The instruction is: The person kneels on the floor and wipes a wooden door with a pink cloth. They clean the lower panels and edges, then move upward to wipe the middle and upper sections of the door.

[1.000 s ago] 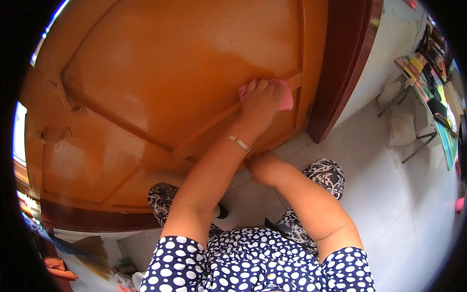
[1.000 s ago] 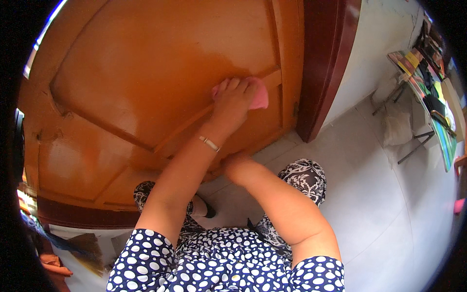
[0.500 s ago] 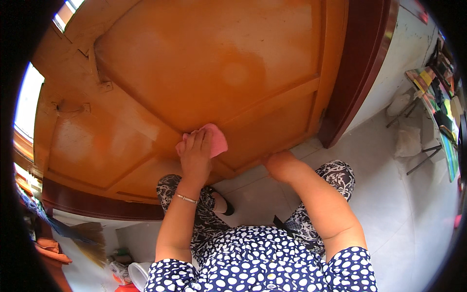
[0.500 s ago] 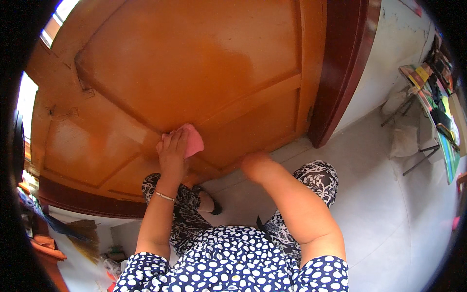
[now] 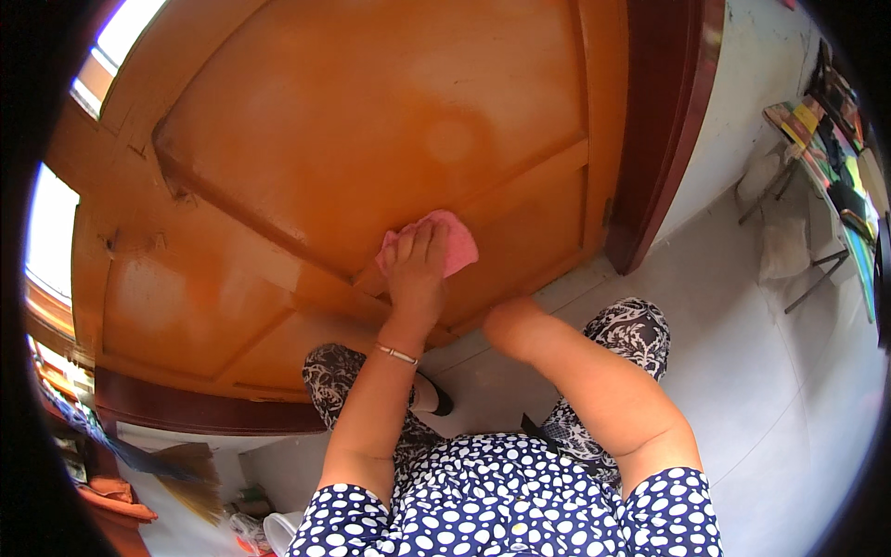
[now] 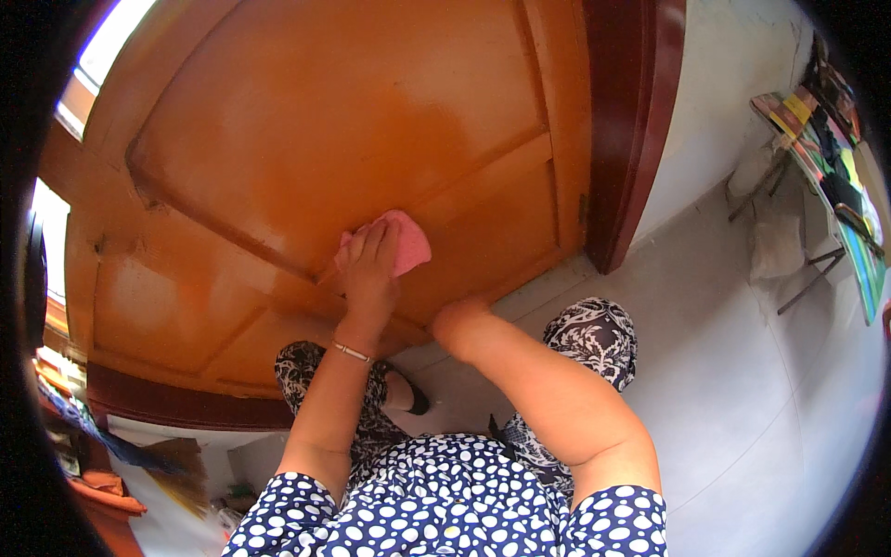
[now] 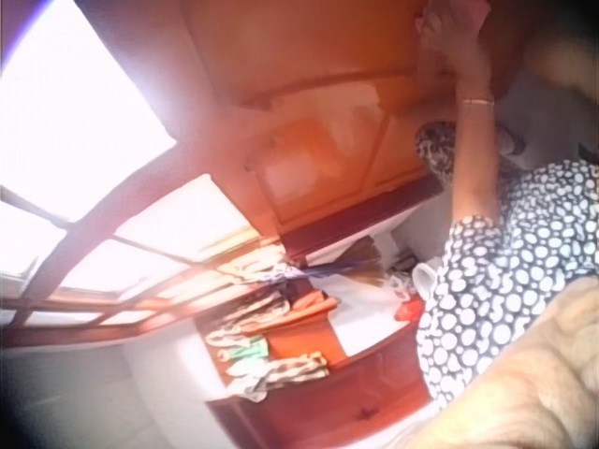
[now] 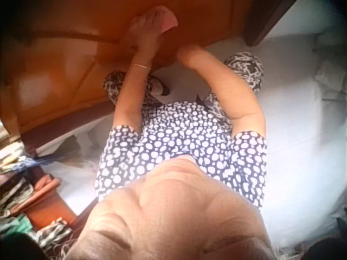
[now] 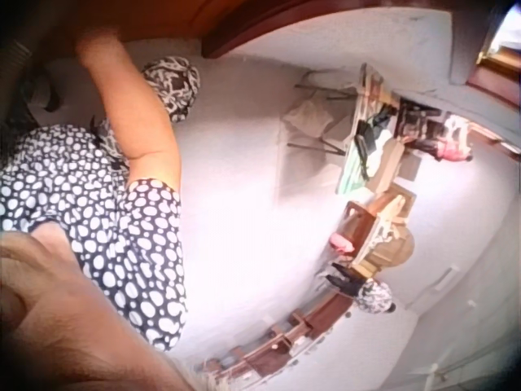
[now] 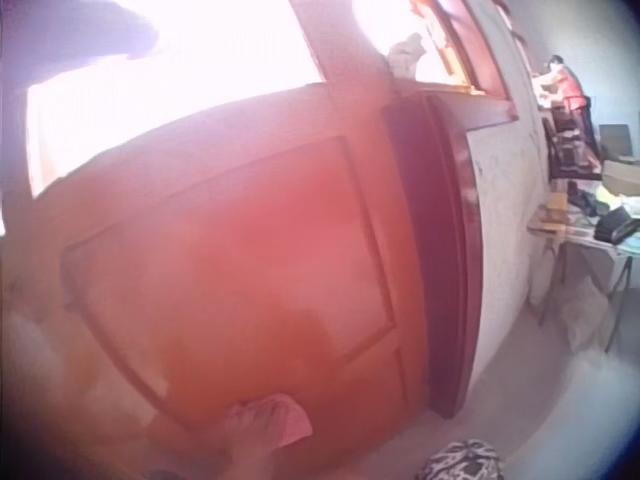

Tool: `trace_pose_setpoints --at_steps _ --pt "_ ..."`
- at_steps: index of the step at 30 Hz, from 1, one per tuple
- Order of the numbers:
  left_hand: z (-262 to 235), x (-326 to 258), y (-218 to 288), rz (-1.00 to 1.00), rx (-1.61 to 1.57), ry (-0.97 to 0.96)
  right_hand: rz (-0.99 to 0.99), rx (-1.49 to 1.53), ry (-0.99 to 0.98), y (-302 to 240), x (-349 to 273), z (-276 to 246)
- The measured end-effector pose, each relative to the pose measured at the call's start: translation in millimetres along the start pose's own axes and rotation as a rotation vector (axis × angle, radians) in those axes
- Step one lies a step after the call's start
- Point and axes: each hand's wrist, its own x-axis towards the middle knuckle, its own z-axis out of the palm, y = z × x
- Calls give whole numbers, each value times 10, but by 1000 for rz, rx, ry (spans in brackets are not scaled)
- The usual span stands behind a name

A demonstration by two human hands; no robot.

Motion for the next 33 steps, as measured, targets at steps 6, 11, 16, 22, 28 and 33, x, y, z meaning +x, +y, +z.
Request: trace_pose_setpoints --at_steps 6,11,16,22,28,33 --pt "370 496 258 71 -173 -83 -60 -33 -105 -97 -254 -473" --pt "652 1011 571 198 -148 -88 -90 -45 63 -26 -140 -158" --pt "892 1398 903 290 -140 -39 -98 31 98 55 -200 -264" --pt "633 1798 917 426 -79 45 53 132 -4 135 -171 -431" --pt "-73 2081 403 469 193 308 5 94 76 144 -51 -280" --pt "-86 1542 -28 628 165 115 25 138 32 145 -89 -312"
